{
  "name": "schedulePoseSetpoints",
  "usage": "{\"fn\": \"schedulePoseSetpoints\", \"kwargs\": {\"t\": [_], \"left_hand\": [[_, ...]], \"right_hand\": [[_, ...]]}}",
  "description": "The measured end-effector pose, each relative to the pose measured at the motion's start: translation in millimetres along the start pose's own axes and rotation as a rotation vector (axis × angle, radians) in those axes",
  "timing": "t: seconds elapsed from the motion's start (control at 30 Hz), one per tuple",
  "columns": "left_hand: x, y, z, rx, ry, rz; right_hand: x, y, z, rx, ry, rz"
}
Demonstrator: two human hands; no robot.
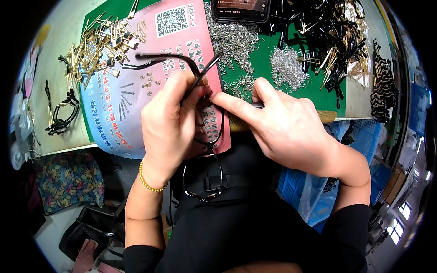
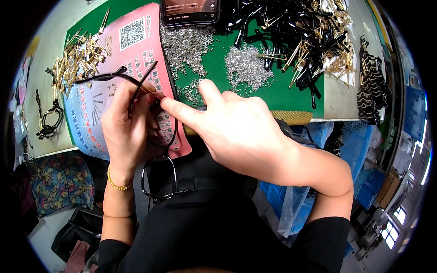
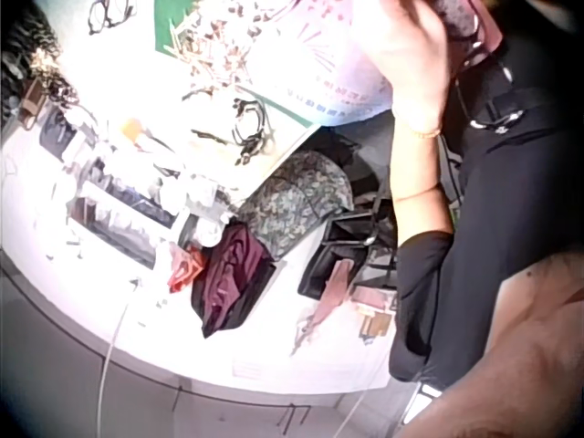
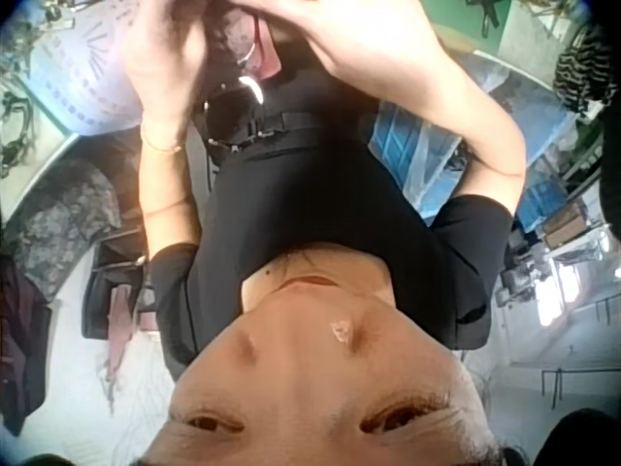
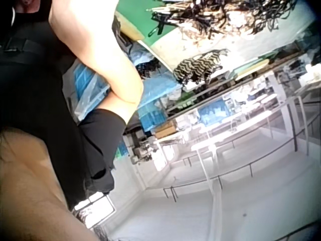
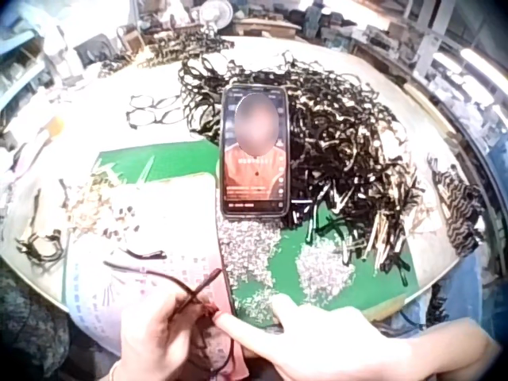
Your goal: The person assembles eyeglasses by hand at a workbench. They pick up temple arms and frame fronts, then attach the temples to the frame using a small screwdriver to tighten screws. The person repeats this process for multiple pairs of glasses, placing finished units aside.
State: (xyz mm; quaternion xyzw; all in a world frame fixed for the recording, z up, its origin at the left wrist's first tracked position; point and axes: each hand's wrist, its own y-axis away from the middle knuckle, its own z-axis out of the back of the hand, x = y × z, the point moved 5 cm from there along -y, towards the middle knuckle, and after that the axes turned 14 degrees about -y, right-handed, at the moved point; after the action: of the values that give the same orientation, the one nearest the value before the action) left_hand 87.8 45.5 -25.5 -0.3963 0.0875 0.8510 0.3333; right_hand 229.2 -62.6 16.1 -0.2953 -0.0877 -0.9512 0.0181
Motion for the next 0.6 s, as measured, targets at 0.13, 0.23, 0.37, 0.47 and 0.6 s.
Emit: {"fn": "schedulePoseSetpoints", "kwargs": {"t": [0.13,0.23,0.37,0.47,0.6], "left_hand": [[2,0,-1,0.010,0.070,0.025],[2,0,0,0.031,0.069,0.042],[1,1,-1,0.061,0.163,0.094],[0,-1,-2,0.081,0.245,0.110],[-2,-1,0,0.092,0.225,0.071]], "right_hand": [[1,-1,-2,-0.026,-0.005,0.004],[3,0,-4,-0.036,0.036,0.000],[6,1,-10,-0.100,0.169,0.035],[9,1,-12,-0.180,0.360,0.079],[5,-8,-5,-0.180,0.417,0.174]]}}
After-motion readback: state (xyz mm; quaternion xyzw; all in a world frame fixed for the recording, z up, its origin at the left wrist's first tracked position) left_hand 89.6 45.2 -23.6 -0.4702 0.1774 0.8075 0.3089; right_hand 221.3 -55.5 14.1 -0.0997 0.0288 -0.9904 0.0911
